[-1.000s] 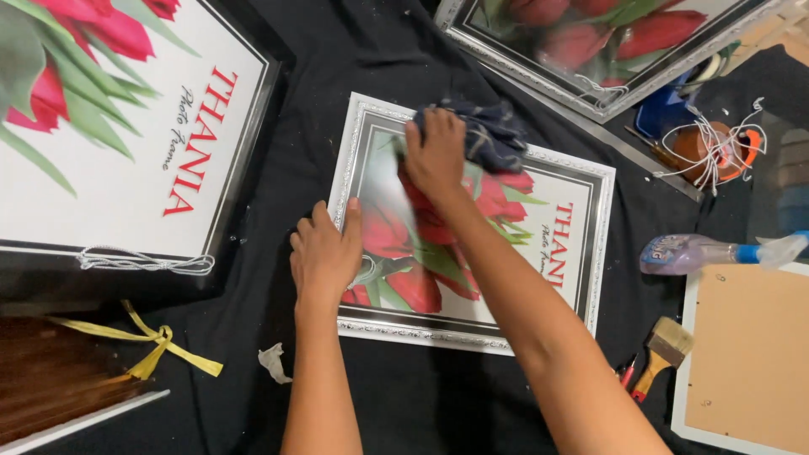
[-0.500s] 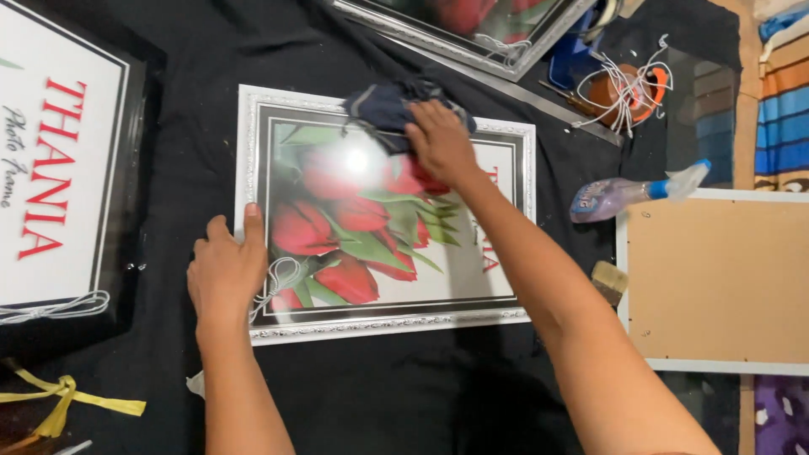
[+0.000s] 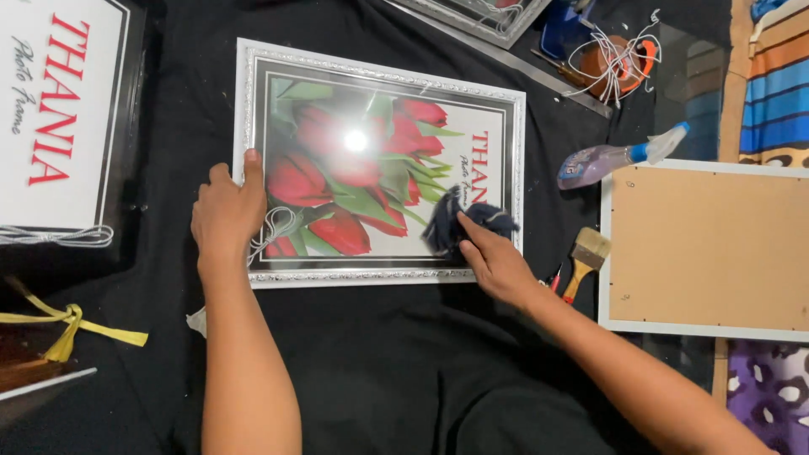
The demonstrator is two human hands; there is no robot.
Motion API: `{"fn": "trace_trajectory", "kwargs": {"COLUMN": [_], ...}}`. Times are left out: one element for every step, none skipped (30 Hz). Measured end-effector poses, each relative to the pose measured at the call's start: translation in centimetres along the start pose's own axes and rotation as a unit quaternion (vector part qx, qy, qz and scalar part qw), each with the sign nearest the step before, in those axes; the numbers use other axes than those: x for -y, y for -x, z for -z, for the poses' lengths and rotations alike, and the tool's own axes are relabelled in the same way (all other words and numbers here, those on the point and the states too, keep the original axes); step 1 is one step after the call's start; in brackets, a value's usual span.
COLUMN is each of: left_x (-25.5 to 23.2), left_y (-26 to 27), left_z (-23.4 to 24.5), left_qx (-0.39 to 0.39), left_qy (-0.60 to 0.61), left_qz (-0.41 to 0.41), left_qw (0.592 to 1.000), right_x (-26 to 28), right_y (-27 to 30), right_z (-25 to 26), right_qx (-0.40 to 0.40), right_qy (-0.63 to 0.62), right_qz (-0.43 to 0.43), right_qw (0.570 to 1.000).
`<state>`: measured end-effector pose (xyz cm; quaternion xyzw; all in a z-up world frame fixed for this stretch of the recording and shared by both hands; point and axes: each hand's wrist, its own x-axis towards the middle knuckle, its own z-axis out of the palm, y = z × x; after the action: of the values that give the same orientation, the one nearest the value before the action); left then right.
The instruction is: The person wipes the glass surface of a framed picture with a dark cloth and brushes the frame with a small brush. The person repeatedly wipes different areas of the glass and frame, occasionally adjusting the cloth and brush.
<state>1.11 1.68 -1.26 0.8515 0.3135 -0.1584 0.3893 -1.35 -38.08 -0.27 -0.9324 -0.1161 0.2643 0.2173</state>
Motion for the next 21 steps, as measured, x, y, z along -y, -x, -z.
{"fn": "trace_trajectory", "kwargs": {"left_x": [-0.1, -0.1, -0.3, -0.3, -0.3, -0.3, -0.1, -0.1, -0.1, -0.1, -0.5, -1.0, -0.6, -0.3, -0.1, -0.3, -0.5, -0.6, -0.7, -0.8, -0.9], "left_y": [0.3, 0.5, 0.6, 0.8, 0.8, 0.8, 0.8, 0.7, 0.6, 1.0, 1.1, 1.3, 0.9, 0.5, 0.1, 0.4, 0.7, 1.0, 1.3, 1.5, 1.7], "left_z": [0.1, 0.2, 0.4, 0.4, 0.4, 0.4, 0.6, 0.7, 0.5, 0.9, 1.4, 1.8, 1.6, 1.3, 1.1, 1.2, 1.5, 1.8, 1.9, 2.0, 2.2], "left_qx": [0.002, 0.010, 0.015, 0.015, 0.024, 0.033, 0.032, 0.032, 0.035, 0.038, 0.054, 0.070, 0.071, 0.058, 0.042, 0.041, 0.039, 0.036, 0.035, 0.041, 0.046], "left_qy": [0.001, -0.001, -0.002, -0.001, 0.001, 0.003, 0.006, 0.018, 0.028, 0.029, 0.025, 0.022, 0.021, 0.022, 0.023, 0.023, 0.021, 0.019, 0.016, 0.020, 0.024], "left_qz": [0.000, -0.004, -0.009, -0.010, -0.011, -0.012, -0.010, -0.015, -0.022, -0.022, -0.011, 0.001, -0.002, -0.005, -0.009, -0.012, -0.003, 0.006, 0.006, 0.007, 0.009], "left_qw": [1.000, 1.000, 1.000, 1.000, 1.000, 0.999, 0.999, 0.999, 0.999, 0.999, 0.998, 0.997, 0.997, 0.998, 0.999, 0.999, 0.999, 0.999, 0.999, 0.999, 0.999], "right_x": [-1.4, -2.9, -4.2, -4.1, -4.1, -4.0, -1.5, 0.9, 3.2, 6.4, 9.6, 12.7, 14.5, 16.3, 18.1, 17.8, 17.7, 17.6, 15.3, 13.1, 10.9], "right_y": [-0.1, -0.3, -0.7, -0.6, -0.9, -1.2, -1.8, -2.4, -2.7, -3.0, -3.7, -4.5, -5.5, -6.5, -7.6, -8.7, -9.9, -11.0, -11.9, -12.8, -13.7], "right_z": [-1.7, -3.3, -4.9, -6.5, -8.1, -9.7, -11.2, -12.7, -14.3, -15.7, -16.9, -18.0, -19.5, -21.0, -22.4, -22.5, -22.8, -23.0, -21.9, -20.9, -19.8], "right_qx": [0.000, -0.083, -0.168, -0.169, -0.152, -0.135, -0.134, -0.144, -0.154, -0.154, -0.174, -0.194, -0.197, -0.187, -0.177, -0.181, -0.184, -0.187, -0.188, -0.189, -0.190], "right_qy": [0.001, 0.062, 0.122, 0.124, 0.148, 0.172, 0.174, 0.159, 0.143, 0.144, 0.138, 0.131, 0.132, 0.104, 0.077, 0.077, 0.088, 0.100, 0.097, 0.116, 0.135], "right_qz": [-0.002, 0.059, 0.122, 0.123, 0.063, 0.002, 0.004, 0.014, 0.019, 0.016, 0.063, 0.110, 0.108, 0.160, 0.212, 0.212, 0.233, 0.253, 0.253, 0.241, 0.229], "right_qw": [1.000, 0.993, 0.971, 0.970, 0.975, 0.976, 0.976, 0.977, 0.977, 0.977, 0.973, 0.966, 0.966, 0.964, 0.958, 0.957, 0.951, 0.944, 0.944, 0.945, 0.945]}}
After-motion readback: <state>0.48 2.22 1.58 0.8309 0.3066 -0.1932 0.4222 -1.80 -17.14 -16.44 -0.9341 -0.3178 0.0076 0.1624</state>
